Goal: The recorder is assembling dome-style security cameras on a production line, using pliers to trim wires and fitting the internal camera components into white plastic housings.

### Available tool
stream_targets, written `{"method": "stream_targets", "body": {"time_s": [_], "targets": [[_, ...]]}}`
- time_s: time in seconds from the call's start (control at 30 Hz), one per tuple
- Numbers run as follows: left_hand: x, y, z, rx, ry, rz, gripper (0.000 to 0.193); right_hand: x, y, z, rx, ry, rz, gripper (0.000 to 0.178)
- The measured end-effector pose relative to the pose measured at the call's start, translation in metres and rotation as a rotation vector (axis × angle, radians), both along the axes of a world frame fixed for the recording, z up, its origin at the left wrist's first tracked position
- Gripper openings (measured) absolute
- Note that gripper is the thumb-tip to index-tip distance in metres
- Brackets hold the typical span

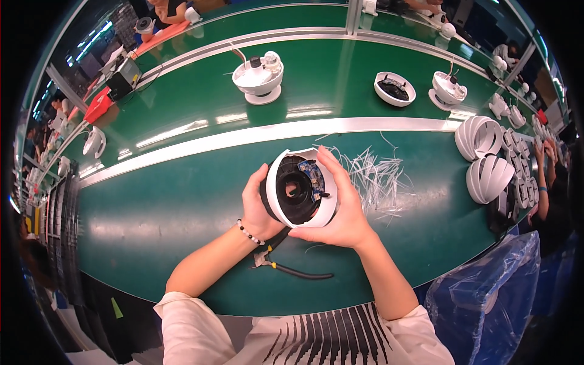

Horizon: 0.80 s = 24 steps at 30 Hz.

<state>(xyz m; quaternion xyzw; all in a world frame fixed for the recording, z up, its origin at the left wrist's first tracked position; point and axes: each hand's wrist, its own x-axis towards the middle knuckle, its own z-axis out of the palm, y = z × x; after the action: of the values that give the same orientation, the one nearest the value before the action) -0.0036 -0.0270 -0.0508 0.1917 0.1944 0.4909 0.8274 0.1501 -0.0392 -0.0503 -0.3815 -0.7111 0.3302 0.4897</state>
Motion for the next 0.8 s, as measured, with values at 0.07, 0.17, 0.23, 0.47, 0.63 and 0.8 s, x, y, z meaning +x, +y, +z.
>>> {"method": "stream_targets", "body": {"time_s": [0.07, 0.17, 0.23, 0.47, 0.63, 0.8], "targets": [[0.001, 0.000, 0.003, -0.027, 0.052, 0.048, 0.051, -0.001, -0.001, 0.005, 0.106, -0.095, -0.009, 0.102], [-0.005, 0.000, 0.001, -0.035, 0.071, 0.053, 0.049, -0.003, -0.001, 0.009, 0.155, -0.151, -0.001, 0.102], [-0.005, -0.001, 0.003, -0.040, 0.073, 0.069, 0.049, -0.003, 0.000, 0.007, 0.172, -0.141, 0.021, 0.101], [-0.015, -0.001, 0.005, -0.081, -0.070, -0.094, 0.053, 0.004, 0.003, 0.007, -0.166, 0.362, 0.235, 0.116], [-0.015, 0.002, -0.006, -0.022, 0.003, -0.014, 0.049, -0.013, -0.002, 0.012, 0.174, -0.173, 0.020, 0.104], [-0.013, 0.001, -0.001, -0.004, 0.124, 0.030, 0.056, -0.020, -0.001, 0.010, 0.235, -0.281, 0.018, 0.105]]}}
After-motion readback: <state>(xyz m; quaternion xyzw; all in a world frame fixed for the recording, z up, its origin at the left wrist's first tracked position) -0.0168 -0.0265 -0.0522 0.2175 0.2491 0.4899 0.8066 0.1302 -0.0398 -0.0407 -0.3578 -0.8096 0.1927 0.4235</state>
